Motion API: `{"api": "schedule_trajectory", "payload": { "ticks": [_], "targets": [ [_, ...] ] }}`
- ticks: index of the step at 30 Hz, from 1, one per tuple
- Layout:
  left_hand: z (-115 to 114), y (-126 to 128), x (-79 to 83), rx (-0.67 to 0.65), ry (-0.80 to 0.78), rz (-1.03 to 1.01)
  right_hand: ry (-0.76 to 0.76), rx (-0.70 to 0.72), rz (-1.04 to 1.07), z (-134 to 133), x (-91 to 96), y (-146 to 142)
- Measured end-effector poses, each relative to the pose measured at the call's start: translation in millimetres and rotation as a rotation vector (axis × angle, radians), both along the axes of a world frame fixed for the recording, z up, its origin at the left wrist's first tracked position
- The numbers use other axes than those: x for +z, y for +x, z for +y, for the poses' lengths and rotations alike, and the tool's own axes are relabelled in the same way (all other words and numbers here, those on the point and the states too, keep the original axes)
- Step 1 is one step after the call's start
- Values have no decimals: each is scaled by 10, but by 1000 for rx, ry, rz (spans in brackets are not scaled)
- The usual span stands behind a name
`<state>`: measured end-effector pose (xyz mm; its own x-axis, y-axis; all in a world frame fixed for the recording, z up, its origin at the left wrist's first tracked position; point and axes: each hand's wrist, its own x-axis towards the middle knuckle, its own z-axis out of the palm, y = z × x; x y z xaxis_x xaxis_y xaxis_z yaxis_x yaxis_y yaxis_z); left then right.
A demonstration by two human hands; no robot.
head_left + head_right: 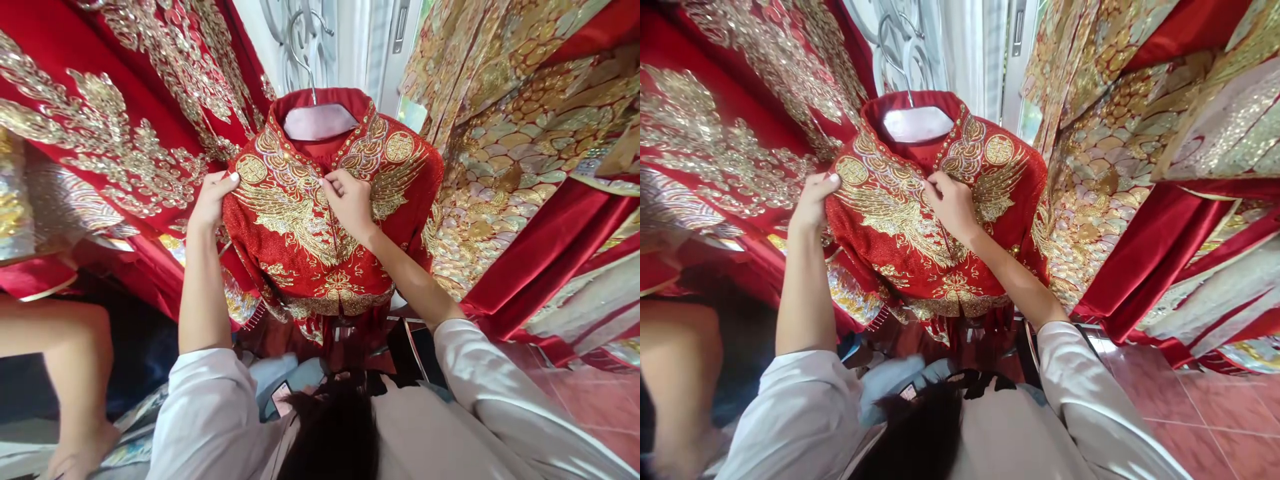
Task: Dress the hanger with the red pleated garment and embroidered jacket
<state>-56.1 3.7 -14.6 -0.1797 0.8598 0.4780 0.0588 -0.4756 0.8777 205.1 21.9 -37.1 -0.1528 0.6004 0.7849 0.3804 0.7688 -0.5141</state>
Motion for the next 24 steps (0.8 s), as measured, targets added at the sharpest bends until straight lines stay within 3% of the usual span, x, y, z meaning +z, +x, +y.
{"api": "schedule_trajectory", "payload": {
  "ticks": [3, 8, 12, 16, 19, 24],
  "targets": [
    [0, 21, -17, 0, 15, -7, -17, 4, 154, 9, -31, -52],
    [39, 45, -67, -7, 39, -11, -194, 136, 410, -8, -124, -79],
    [22, 89, -88, -8, 62, -4, -275, 192, 506, -112, -363, -51],
    [-17, 113, -69, -2, 58, 0, -483, 202, 611, -384, -935, 43],
    [-24, 106, -57, 15, 61, 8, -764, 153, 652, -652, -1553, 156],
    [-33, 96, -49, 71, 162, 109, -992, 87, 613, -1144, -2506, 389]
  ]
}}
